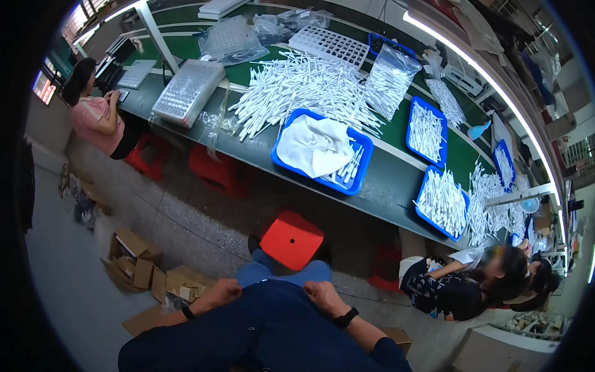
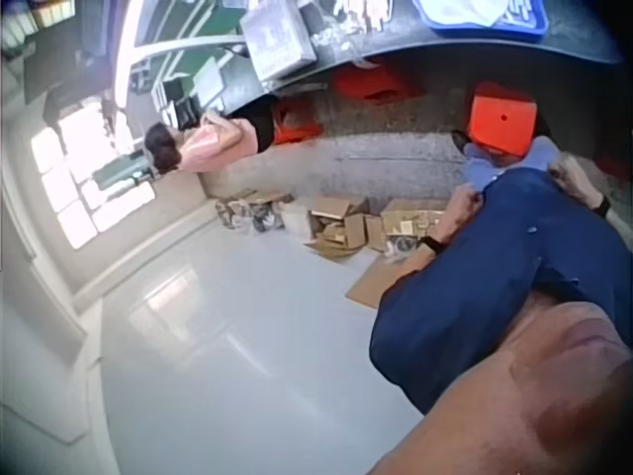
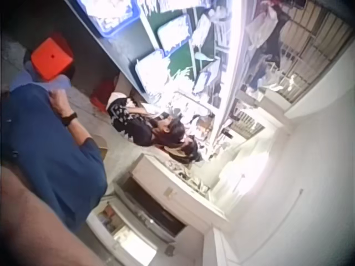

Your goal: Inspecting and wiping small plastic components at a manual factory workstation.

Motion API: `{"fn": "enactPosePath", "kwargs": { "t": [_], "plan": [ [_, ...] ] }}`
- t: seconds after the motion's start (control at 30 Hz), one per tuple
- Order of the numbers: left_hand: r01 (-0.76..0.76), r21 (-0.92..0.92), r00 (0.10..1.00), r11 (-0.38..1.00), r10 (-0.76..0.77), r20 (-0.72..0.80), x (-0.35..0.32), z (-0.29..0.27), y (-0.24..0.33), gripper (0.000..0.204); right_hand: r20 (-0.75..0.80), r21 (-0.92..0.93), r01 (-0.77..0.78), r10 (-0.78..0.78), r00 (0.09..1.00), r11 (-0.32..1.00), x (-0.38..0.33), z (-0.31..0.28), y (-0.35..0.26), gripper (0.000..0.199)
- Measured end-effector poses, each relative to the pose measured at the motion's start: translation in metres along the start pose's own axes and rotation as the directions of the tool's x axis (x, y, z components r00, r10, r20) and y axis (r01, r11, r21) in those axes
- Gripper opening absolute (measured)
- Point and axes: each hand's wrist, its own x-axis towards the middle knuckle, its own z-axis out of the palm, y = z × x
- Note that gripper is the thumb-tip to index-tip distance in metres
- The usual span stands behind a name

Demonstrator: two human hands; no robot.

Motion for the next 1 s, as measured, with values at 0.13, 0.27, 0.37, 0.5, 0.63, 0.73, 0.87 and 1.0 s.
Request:
{"fn": "enactPosePath", "kwargs": {
  "t": [0.13, 0.27, 0.37, 0.5, 0.63, 0.73, 0.87, 1.0],
  "plan": [
    [-0.132, 0.385, 0.989, 0.913, 0.149, -0.016, 0.022, -0.015, 0.005, 0.017, -0.023, -0.048, 0.102, -0.103, 0.994, 0.994, 0.033, -0.006, 0.006, 0.025],
    [0.144, 0.221, 0.984, 0.965, -0.163, 0.072, 0.064, -0.032, 0.029, 0.016, 0.205, 0.15, 0.082, -0.112, 0.972, 0.985, 0.072, -0.043, 0.045, 0.024],
    [0.55, -0.329, 0.817, 0.767, -0.415, 0.4, 0.099, -0.043, 0.028, 0.016, 0.538, 0.459, -0.167, -0.123, 0.834, 0.873, 0.102, -0.073, 0.093, 0.028],
    [0.535, -0.358, 0.845, 0.765, -0.476, 0.245, 0.135, 0.005, -0.054, 0.022, 0.392, 0.032, 0.004, -0.016, 0.92, 0.999, 0.107, -0.066, 0.193, 0.031],
    [0.217, 0.506, 0.877, 0.835, -0.394, 0.274, 0.161, 0.03, -0.09, 0.027, 0.445, -0.183, 0.013, 0.071, 0.893, 0.983, 0.103, -0.045, 0.245, 0.035],
    [0.102, 0.659, 0.912, 0.745, -0.335, 0.236, 0.179, 0.026, -0.075, 0.029, 0.252, -0.062, -0.044, 0.059, 0.966, 0.997, 0.101, -0.031, 0.257, 0.034],
    [0.254, 0.467, 0.939, 0.847, -0.331, 0.09, 0.195, -0.02, -0.041, 0.022, 0.133, 0.186, -0.196, 0.173, 0.976, 0.963, 0.105, -0.033, 0.269, 0.032],
    [0.611, -0.128, 0.721, 0.781, -0.483, 0.496, 0.213, -0.073, -0.01, 0.013, 0.438, 0.515, -0.48, 0.264, 0.859, 0.71, 0.106, -0.082, 0.255, 0.031]
  ]
}}
